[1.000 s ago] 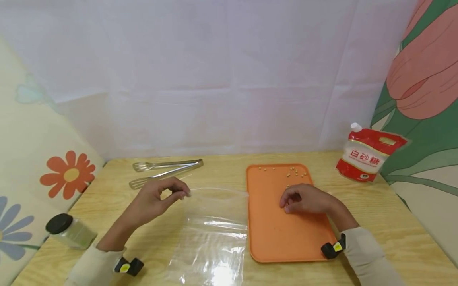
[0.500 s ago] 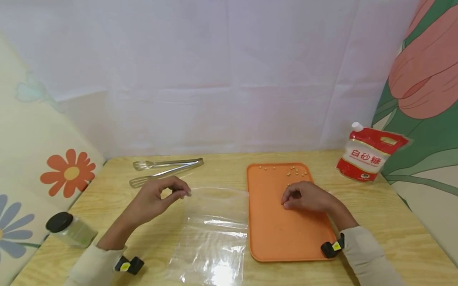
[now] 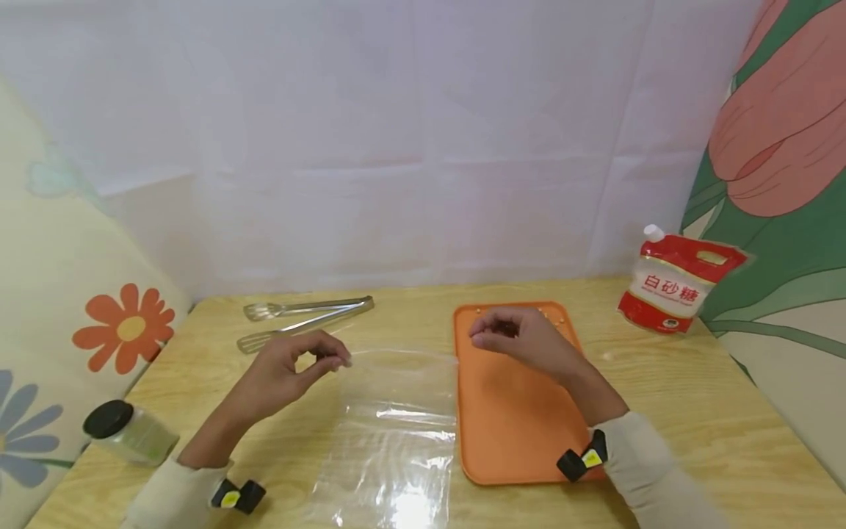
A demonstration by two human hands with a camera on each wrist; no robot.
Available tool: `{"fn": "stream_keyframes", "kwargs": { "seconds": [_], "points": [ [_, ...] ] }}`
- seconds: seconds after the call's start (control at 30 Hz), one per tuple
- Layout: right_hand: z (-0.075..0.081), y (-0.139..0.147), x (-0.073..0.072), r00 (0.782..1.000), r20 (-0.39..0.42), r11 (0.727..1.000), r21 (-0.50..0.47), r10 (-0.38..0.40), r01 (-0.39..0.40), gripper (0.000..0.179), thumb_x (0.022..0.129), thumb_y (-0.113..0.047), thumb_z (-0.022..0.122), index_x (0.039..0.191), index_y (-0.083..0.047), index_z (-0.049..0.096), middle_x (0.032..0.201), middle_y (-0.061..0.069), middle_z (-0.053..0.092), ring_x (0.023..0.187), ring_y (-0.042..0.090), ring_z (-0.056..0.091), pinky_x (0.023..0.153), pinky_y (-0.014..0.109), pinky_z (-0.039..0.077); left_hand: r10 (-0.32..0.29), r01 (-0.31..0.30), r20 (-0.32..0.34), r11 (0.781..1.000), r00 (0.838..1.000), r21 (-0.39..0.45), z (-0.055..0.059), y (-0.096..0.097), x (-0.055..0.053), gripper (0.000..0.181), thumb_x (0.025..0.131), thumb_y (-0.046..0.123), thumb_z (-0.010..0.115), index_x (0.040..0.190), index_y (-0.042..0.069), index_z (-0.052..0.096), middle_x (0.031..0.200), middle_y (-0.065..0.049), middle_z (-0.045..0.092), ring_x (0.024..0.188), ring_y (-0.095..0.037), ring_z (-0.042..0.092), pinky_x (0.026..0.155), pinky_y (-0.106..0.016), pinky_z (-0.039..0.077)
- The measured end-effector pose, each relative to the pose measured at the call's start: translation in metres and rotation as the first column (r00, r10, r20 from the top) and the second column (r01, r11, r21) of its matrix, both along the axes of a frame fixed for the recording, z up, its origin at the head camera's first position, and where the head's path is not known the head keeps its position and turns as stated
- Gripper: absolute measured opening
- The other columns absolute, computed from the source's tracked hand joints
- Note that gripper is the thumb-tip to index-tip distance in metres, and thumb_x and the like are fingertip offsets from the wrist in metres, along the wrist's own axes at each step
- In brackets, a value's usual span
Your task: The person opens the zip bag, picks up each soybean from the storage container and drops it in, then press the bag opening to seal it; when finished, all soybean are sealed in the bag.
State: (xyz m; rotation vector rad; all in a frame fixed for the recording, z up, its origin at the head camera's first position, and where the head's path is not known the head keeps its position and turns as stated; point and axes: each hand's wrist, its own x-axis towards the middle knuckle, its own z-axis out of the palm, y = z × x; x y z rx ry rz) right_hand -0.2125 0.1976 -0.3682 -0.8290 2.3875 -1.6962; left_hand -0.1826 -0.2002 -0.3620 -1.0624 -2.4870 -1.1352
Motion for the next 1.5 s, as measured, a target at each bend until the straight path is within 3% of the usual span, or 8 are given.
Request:
{"fn": "stream_keyframes", "kwargs": {
  "seconds": [0.37,0.77,0.93,1.07,1.17,1.3,1.5],
  "points": [
    [0.011,-0.049,0.008,0.988,-0.022,0.984,-0.086,0.154,-0.155,0.012,0.096,-0.016,0.071,0.106,-0.01,0.072,0.088,0.009,0.055,0.075,0.017,0.047,0.064,0.027,0.044,-0.012,0.012,0.001,1.0,1.0,-0.001,0.0,0.002,0.0,0.019,0.096,0.008,0.068,0.105,0.025,0.07,0.097,0.013,0.07,0.075,-0.013,0.062,0.064,-0.026,0.049],
    [0.014,-0.051,0.008,0.99,-0.045,0.99,-0.03,0.134,-0.135,0.015,0.098,-0.022,0.069,0.112,-0.021,0.073,0.091,0.008,0.055,0.077,0.019,0.048,0.065,0.028,0.044,-0.014,0.014,0.011,1.0,1.0,-0.011,0.001,0.002,0.001,0.02,0.096,0.008,0.068,0.105,0.025,0.07,0.098,0.014,0.07,0.077,-0.012,0.063,0.065,-0.026,0.05],
    [0.03,-0.025,0.006,0.998,-0.055,0.998,-0.045,0.04,-0.043,0.016,0.098,-0.025,0.07,0.112,-0.018,0.072,0.102,0.008,0.063,0.087,0.023,0.055,0.073,0.031,0.052,-0.004,0.004,0.002,1.0,1.0,-0.019,0.002,0.0,0.0,0.021,0.095,0.007,0.069,0.105,0.025,0.07,0.098,0.014,0.069,0.079,-0.012,0.063,0.064,-0.026,0.049],
    [0.038,0.011,-0.001,0.993,-0.112,0.999,-0.022,-0.046,0.044,0.015,0.098,-0.02,0.069,0.112,-0.014,0.071,0.097,0.01,0.061,0.083,0.026,0.054,0.067,0.03,0.051,-0.003,0.003,0.0,1.0,1.0,-0.021,0.002,-0.001,0.0,0.02,0.096,0.007,0.069,0.105,0.025,0.07,0.098,0.014,0.069,0.078,-0.01,0.062,0.064,-0.026,0.049],
    [0.033,0.04,-0.008,0.983,-0.151,0.994,0.022,-0.102,0.106,0.016,0.098,-0.018,0.068,0.113,-0.01,0.071,0.101,0.011,0.064,0.081,0.025,0.055,0.066,0.029,0.05,-0.005,0.005,-0.001,1.0,1.0,-0.014,0.002,-0.001,0.0,0.019,0.096,0.008,0.068,0.106,0.025,0.07,0.098,0.014,0.069,0.078,-0.01,0.062,0.064,-0.026,0.049],
    [0.018,0.072,-0.019,0.98,-0.159,0.984,0.113,-0.121,0.14,0.018,0.099,-0.017,0.067,0.114,-0.007,0.07,0.108,0.012,0.067,0.085,0.025,0.059,0.071,0.031,0.052,-0.009,0.009,0.006,1.0,1.0,-0.005,0.002,-0.001,0.002,0.019,0.096,0.009,0.068,0.106,0.025,0.07,0.098,0.014,0.069,0.079,-0.011,0.062,0.064,-0.026,0.049],
    [0.004,0.11,-0.024,0.995,-0.08,0.944,0.318,-0.066,0.088,0.019,0.1,-0.025,0.066,0.113,-0.013,0.072,0.112,0.007,0.068,0.095,0.021,0.062,0.079,0.032,0.053,-0.013,0.013,0.006,1.0,1.0,-0.003,0.002,0.0,0.002,0.02,0.096,0.009,0.068,0.105,0.026,0.07,0.098,0.014,0.069,0.08,-0.011,0.062,0.065,-0.026,0.049]
  ]
}}
